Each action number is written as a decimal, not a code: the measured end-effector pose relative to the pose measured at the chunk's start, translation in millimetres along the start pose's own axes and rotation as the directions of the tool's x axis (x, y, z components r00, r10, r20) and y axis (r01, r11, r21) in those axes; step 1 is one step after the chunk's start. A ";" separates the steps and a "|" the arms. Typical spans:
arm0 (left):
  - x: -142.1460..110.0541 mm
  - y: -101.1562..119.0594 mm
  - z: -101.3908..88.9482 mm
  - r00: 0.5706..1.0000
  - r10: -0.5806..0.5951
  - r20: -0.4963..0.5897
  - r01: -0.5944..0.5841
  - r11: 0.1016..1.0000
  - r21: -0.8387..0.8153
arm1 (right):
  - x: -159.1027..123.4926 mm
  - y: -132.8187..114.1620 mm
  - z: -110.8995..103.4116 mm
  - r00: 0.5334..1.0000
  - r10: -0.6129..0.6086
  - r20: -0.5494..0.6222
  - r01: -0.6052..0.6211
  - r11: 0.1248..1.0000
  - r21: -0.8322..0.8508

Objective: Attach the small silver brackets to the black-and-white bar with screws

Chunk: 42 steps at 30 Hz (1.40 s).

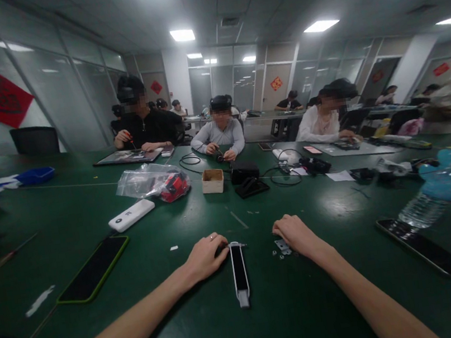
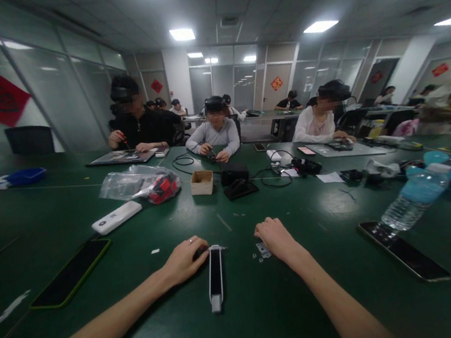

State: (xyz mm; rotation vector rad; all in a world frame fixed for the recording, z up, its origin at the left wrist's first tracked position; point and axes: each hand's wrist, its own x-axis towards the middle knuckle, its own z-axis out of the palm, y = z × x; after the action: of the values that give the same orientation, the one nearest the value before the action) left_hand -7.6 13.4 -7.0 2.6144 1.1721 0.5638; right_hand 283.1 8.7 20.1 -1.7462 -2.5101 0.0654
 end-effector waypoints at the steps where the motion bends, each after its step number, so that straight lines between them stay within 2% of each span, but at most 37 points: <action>1: 0.0 -0.2 0.3 1.000 0.003 -0.001 -0.003 1.000 -0.002 | 0.3 -0.2 -0.2 1.000 -0.009 0.009 0.009 1.000 0.007; 7: 0.9 -0.8 0.8 1.000 0.019 0.006 -0.019 1.000 -0.008 | 1.0 4.0 5.1 1.000 -0.001 0.000 0.001 0.997 0.076; 10: 1.5 -0.7 0.2 1.000 0.010 0.015 -0.010 1.000 -0.008 | -0.1 5.9 6.5 0.999 0.017 -0.040 -0.012 0.992 0.129; 13: 1.8 -0.7 -0.3 1.000 0.006 0.016 -0.006 1.000 -0.017 | -1.6 3.5 6.5 0.995 -0.008 -0.102 0.028 0.981 0.193; 18: 1.4 -0.1 -1.3 1.000 0.008 0.013 -0.007 1.000 -0.026 | -2.8 -10.5 11.3 0.977 -0.062 -0.203 0.106 0.972 0.211; 28: 1.1 -0.8 1.6 1.000 0.012 0.008 -0.012 1.000 -0.003 | -2.0 -50.0 22.8 0.963 -0.139 -0.231 0.229 0.875 0.426; 38: 1.6 -1.6 3.8 1.000 0.005 -0.005 -0.005 1.000 -0.004 | 4.9 -60.0 35.0 0.965 -0.089 -0.249 0.197 0.870 0.452; 42: 1.5 -1.4 2.8 1.000 0.006 -0.003 -0.006 1.000 -0.013 | 4.8 -58.7 36.8 0.952 -0.061 -0.299 0.204 0.856 0.476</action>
State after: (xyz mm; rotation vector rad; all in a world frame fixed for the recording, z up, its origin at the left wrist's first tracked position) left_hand -6.5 15.4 -9.6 2.6079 1.1583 0.5743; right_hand 223.2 -6.8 -11.4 -1.2700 -2.1482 0.4027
